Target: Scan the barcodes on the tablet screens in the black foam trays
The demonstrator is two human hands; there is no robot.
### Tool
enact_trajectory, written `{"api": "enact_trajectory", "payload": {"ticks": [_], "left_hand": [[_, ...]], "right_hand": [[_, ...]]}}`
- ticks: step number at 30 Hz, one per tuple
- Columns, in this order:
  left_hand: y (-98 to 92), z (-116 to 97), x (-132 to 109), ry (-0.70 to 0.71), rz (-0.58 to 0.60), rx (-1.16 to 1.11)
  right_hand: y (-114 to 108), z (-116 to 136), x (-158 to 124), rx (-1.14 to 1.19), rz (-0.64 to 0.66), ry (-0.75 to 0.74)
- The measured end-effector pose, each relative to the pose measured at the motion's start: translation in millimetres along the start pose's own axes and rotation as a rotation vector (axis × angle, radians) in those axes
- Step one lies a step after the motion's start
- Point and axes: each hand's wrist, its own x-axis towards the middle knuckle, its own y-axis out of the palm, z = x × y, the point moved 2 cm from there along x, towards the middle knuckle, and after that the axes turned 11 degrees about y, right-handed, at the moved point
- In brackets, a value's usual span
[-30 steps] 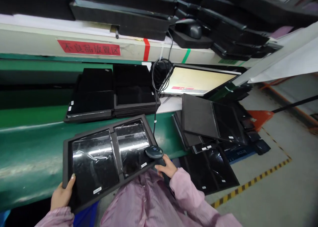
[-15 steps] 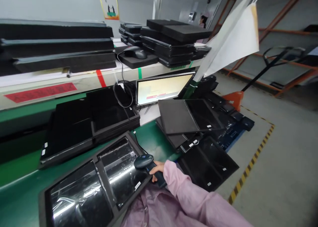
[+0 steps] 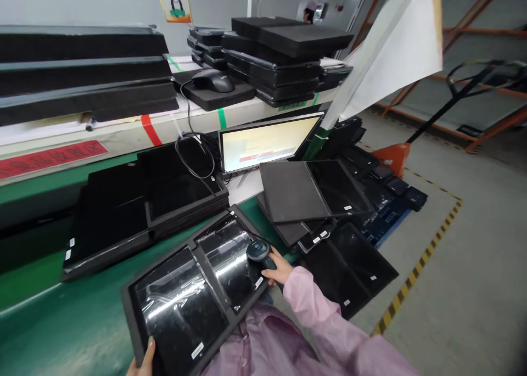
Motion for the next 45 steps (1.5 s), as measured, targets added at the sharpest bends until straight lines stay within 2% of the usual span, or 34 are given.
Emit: {"api": "enact_trajectory", "payload": {"ticks": [1,3,7,9,11,14,18,24,30,40,43,45], "left_hand": [[1.1,-3,0,-0.012,0.014,-0.017],[0.8,-10,-3,-0.028,0.012,-0.049],[0.6,-17,-7,0.022,-0.075,-0.139],[2.2,-15,-5,0.044,-0.085,-0.137],[3.6,-12,-3,0.064,-0.082,-0.121],[4.3,-8,-1,0.080,-0.077,-0.120],[3.6,-8,-1,0.093,-0.073,-0.114],[2.9,-10,-2,0.116,-0.079,-0.091],[4.9,-3,1,0.127,-0.040,-0.087],[4.4,3,6,0.064,0.020,-0.029],[4.1,2,6,0.068,0.038,-0.022],[1.5,4,7,0.074,0.062,-0.030]], "right_hand": [[4,3,-6,-0.039,-0.009,-0.021],[16,6,-22,-0.028,0.089,-0.008],[56,11,-51,0.161,0.511,0.171],[79,11,-58,0.143,0.653,0.284],[100,10,-60,0.084,0.729,0.355],[122,8,-62,0.043,0.786,0.369],[135,9,-67,0.021,0.800,0.372],[142,14,-70,0.066,0.758,0.346],[147,6,-69,0.083,0.733,0.347],[142,11,-71,0.111,0.801,0.370],[133,16,-63,0.039,0.662,0.325],[116,26,-54,-0.104,0.436,0.213]]}}
